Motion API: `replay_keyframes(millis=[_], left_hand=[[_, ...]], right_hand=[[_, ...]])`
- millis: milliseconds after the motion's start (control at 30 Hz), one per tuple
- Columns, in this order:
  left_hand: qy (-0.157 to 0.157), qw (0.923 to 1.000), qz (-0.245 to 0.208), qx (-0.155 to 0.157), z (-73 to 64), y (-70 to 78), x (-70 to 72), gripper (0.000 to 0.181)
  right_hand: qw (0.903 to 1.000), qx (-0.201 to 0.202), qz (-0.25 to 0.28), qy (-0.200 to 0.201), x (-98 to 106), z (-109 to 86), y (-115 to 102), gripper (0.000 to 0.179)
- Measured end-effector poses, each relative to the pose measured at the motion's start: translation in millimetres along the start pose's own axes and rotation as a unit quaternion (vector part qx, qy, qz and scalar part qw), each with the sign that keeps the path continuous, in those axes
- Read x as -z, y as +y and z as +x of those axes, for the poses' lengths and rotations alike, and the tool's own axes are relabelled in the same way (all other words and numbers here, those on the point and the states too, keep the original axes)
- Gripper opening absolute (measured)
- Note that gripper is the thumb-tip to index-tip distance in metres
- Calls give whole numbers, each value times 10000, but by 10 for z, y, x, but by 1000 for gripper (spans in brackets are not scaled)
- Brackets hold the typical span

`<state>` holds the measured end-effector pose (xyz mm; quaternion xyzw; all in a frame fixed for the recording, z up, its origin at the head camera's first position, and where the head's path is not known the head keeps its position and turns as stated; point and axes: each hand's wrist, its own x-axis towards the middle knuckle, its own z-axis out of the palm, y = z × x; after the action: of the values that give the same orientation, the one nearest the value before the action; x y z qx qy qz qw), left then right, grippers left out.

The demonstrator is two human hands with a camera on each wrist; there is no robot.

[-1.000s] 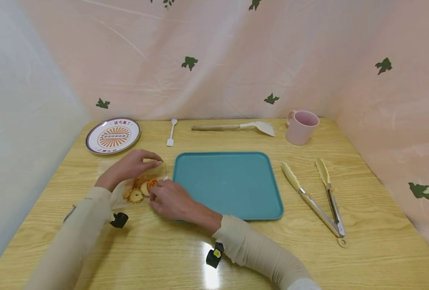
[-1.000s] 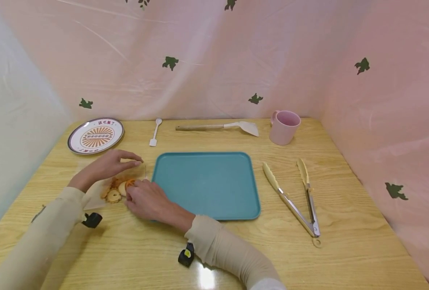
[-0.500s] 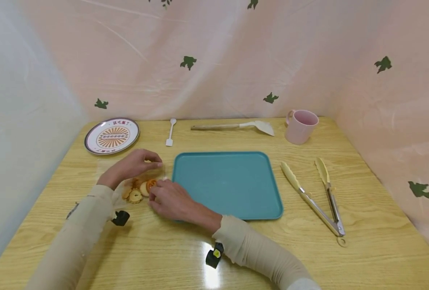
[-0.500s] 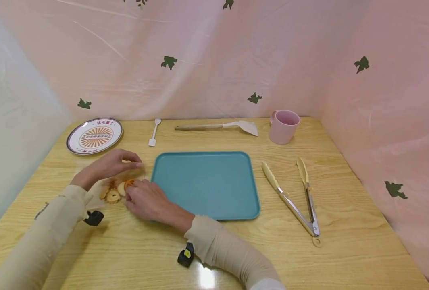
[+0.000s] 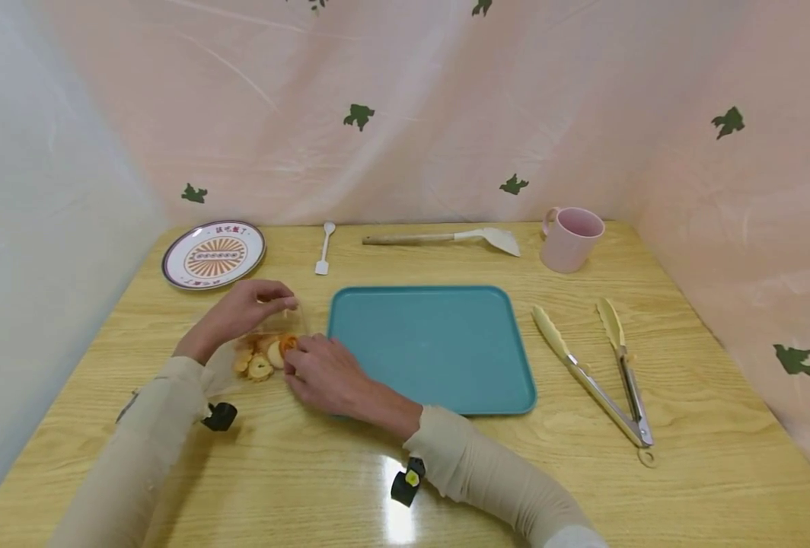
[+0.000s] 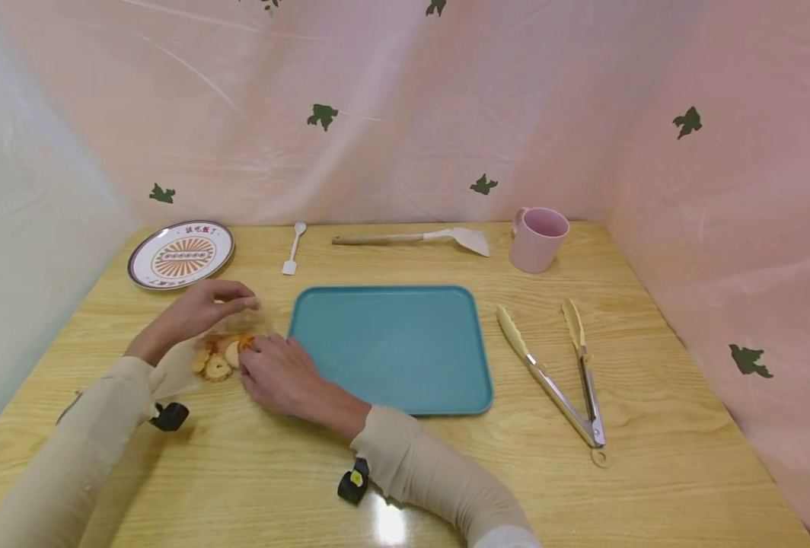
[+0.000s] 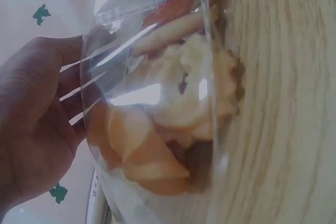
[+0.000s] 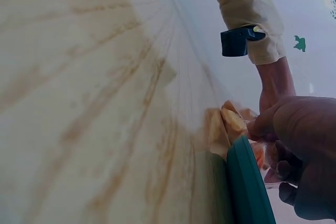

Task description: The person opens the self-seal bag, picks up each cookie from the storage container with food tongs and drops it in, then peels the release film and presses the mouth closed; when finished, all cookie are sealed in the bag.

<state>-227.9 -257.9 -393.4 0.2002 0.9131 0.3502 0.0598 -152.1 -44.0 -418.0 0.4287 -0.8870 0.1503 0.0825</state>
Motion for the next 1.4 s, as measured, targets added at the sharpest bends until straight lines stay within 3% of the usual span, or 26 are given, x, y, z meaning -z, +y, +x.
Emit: replay_keyframes(millis=[267, 467, 767, 967, 1167, 1400], left_hand=[[350, 9991, -248, 17, -93, -9, 24, 30], [840, 9955, -419, -116, -178, -20, 54, 26], [1803, 9801, -660, -501, -320, -42, 107, 21], [2149, 9726, -690, -559, -414, 21, 168, 17], [2429, 9654, -741, -596, -517, 102, 241, 15], [2751, 9486, -1169, -1039, -595, 361, 346, 12]], right_hand=[[9982, 92, -536, 237, 8, -21, -12, 11], [9946, 341, -586, 786, 41, -36, 40, 9], [9839, 832, 115, 1577, 119, -51, 226, 5], [9699, 1062, 908, 1995, 177, -42, 338, 5], [9580, 1279, 1583, 2019, 280, -52, 442, 4], [9457, 1641, 1836, 2123, 579, -89, 578, 5]])
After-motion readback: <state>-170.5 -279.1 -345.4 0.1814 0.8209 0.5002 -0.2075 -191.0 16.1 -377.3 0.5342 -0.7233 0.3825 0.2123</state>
